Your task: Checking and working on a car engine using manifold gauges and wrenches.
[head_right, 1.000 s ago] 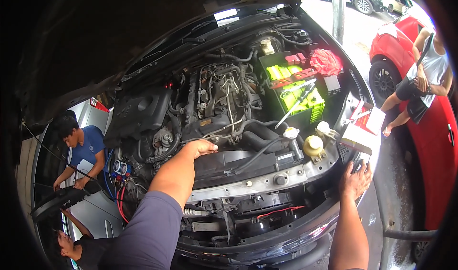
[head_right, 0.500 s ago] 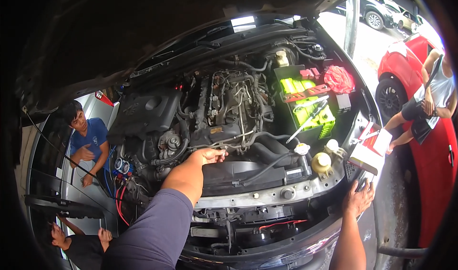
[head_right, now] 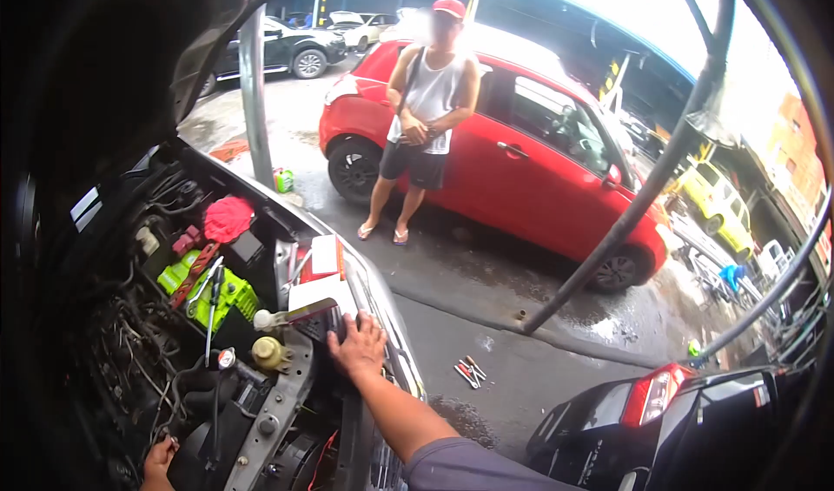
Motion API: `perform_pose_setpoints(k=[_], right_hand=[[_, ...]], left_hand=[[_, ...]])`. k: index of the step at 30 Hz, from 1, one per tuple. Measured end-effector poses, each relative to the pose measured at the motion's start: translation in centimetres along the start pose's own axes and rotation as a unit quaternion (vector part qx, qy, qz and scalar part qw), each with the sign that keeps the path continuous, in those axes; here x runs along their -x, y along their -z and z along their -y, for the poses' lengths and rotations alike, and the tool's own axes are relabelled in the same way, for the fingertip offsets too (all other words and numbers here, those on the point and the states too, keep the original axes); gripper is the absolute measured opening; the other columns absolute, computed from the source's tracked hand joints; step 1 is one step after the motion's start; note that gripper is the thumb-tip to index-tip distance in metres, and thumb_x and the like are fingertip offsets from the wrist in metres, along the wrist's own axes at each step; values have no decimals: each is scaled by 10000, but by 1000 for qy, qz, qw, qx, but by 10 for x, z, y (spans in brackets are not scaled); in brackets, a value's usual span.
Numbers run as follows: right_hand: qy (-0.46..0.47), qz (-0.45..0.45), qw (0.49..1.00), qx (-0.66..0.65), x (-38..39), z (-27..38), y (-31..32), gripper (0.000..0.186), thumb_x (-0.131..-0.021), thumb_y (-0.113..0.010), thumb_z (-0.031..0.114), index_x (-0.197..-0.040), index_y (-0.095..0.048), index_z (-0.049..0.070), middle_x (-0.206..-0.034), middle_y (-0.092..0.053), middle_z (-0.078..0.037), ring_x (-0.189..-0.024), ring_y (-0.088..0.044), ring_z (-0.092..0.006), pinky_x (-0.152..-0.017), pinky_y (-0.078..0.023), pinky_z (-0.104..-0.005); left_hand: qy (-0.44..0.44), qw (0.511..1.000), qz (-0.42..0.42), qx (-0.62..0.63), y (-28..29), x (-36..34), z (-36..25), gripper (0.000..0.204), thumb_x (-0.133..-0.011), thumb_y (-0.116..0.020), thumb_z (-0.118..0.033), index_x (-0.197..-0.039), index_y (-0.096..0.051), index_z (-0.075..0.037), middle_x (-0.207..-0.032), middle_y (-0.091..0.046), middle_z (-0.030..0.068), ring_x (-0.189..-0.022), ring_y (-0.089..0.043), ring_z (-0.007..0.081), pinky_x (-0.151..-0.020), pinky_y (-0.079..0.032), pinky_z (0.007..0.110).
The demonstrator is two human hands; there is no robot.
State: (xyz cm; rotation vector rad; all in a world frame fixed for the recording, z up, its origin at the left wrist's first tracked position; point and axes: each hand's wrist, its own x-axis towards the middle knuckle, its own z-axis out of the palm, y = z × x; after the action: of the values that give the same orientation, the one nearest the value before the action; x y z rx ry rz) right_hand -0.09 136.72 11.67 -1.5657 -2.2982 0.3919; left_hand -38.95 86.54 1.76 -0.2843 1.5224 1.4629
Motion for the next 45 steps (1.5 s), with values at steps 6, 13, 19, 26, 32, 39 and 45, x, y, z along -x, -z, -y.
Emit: perform_pose_setpoints(k=[6,13,19,26,32,39,45], right_hand=[[9,-38,999,-31,-1,1,-1,591,-832,-568,501,-1313,-495,166,-1419,-369,-125,-1363,-266,-323,-1095,-206,-523],[2,-32,999,-19,1,-1,2,582,-825,-585,496,-1304,-500,178,-1391,-383,-125,-1346,-282,-320,-1083,-222,-494],[-8,-3,999,-53,1,-4,7,613,-845,-565,481,-1358,-430,174,-1428,-344,-127,-1370,-253,-327,-1103,-202,-518],[-22,31,997,-72,-1,-6,14,626,-840,-573,470,-1367,-413,173,-1451,-312,-121,-1390,-209,-321,-1112,-176,-525],[-21,26,997,-65,-1,-7,15,643,-848,-551,487,-1384,-405,164,-1461,-306,-125,-1393,-206,-319,-1114,-170,-527],[-17,17,997,-73,-1,-8,14,637,-847,-557,480,-1375,-413,154,-1451,-315,-133,-1390,-208,-319,-1109,-177,-529],[-16,19,997,-71,-1,-8,14,636,-847,-563,472,-1376,-408,155,-1448,-309,-132,-1386,-211,-325,-1110,-184,-527]], left_hand=[[-107,993,-1,-50,30,-26,2,228,-967,-514,-258,-1012,-590,-48,-870,-608,81,-779,-571,202,-778,-482,343],[-102,995,-20,-9,-11,-23,-8,230,-965,-515,-259,-1014,-590,-47,-874,-609,81,-784,-573,203,-781,-483,343],[-85,996,-34,-15,-32,-32,-13,232,-965,-517,-261,-1017,-589,-47,-878,-611,81,-789,-574,203,-784,-483,343],[-76,996,-40,-22,-47,-41,-17,235,-964,-518,-262,-1020,-588,-46,-882,-612,81,-794,-576,204,-788,-484,344],[-74,996,-41,-27,-57,-45,-18,237,-963,-520,-264,-1022,-588,-45,-886,-614,80,-798,-577,204,-791,-484,344],[-74,996,-43,-25,-59,-45,-18,239,-962,-521,-266,-1025,-587,-44,-890,-615,80,-803,-579,204,-794,-485,344],[-76,996,-43,-24,-57,-46,-16,242,-961,-522,-267,-1028,-586,-44,-894,-617,80,-807,-581,205,-797,-486,345]])
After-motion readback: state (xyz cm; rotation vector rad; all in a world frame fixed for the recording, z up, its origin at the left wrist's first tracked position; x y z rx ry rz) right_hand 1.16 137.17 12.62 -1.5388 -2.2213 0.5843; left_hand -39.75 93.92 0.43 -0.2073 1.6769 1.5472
